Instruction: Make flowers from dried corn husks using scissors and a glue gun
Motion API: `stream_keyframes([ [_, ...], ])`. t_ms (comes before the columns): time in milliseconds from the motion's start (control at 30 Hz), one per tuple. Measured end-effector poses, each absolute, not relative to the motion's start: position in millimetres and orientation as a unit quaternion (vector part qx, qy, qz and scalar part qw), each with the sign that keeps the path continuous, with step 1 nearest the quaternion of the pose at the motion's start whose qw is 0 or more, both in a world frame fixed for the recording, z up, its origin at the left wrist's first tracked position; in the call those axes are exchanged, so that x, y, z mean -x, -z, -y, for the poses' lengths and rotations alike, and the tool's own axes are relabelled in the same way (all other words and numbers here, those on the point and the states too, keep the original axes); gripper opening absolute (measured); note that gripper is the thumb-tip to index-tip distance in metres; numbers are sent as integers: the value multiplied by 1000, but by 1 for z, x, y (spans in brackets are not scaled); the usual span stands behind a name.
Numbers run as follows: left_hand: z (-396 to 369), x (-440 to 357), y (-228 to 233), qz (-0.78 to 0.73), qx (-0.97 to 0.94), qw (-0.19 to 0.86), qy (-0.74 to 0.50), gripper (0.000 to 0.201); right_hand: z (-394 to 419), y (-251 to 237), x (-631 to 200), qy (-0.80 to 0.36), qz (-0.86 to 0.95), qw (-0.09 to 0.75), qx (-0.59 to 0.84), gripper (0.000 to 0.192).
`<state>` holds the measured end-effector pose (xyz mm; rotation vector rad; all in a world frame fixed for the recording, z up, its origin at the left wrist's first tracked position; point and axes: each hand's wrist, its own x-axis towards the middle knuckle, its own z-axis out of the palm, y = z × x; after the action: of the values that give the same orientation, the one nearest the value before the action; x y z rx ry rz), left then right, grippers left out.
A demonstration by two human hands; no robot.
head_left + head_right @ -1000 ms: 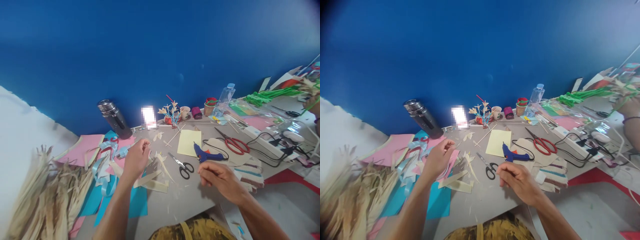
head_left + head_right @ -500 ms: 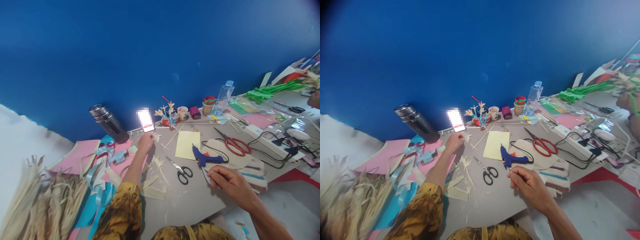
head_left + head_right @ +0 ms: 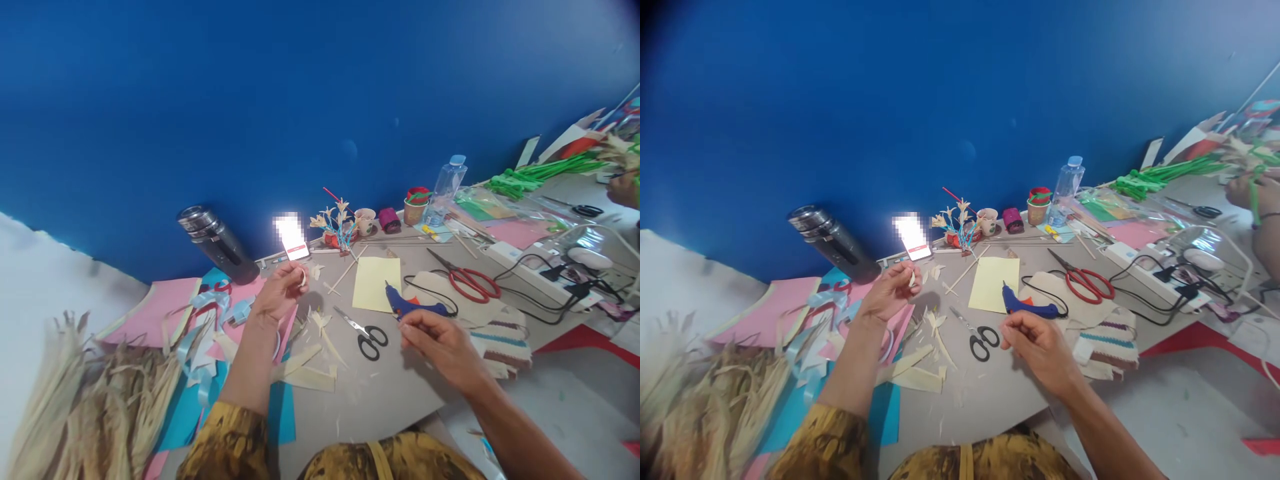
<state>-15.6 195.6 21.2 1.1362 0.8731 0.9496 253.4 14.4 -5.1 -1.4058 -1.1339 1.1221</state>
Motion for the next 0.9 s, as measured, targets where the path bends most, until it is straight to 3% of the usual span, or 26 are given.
stream_keyframes([
  [100, -165, -1, -25, -275, -428, 752, -419, 35, -24, -2, -221, -582, 375, 533, 487, 37],
  [300, -126, -31, -16, -247, -427, 779, -388, 39, -38, -6, -172, -758, 242, 513, 322, 34],
  [767, -107, -26, -13, -252, -456, 759, -390, 29, -39, -5, -157, -793, 171, 524, 260, 29],
  [900, -131, -7, -17, -392, -524, 660, -370, 37, -36, 0, -158, -777, 191, 533, 275, 31],
])
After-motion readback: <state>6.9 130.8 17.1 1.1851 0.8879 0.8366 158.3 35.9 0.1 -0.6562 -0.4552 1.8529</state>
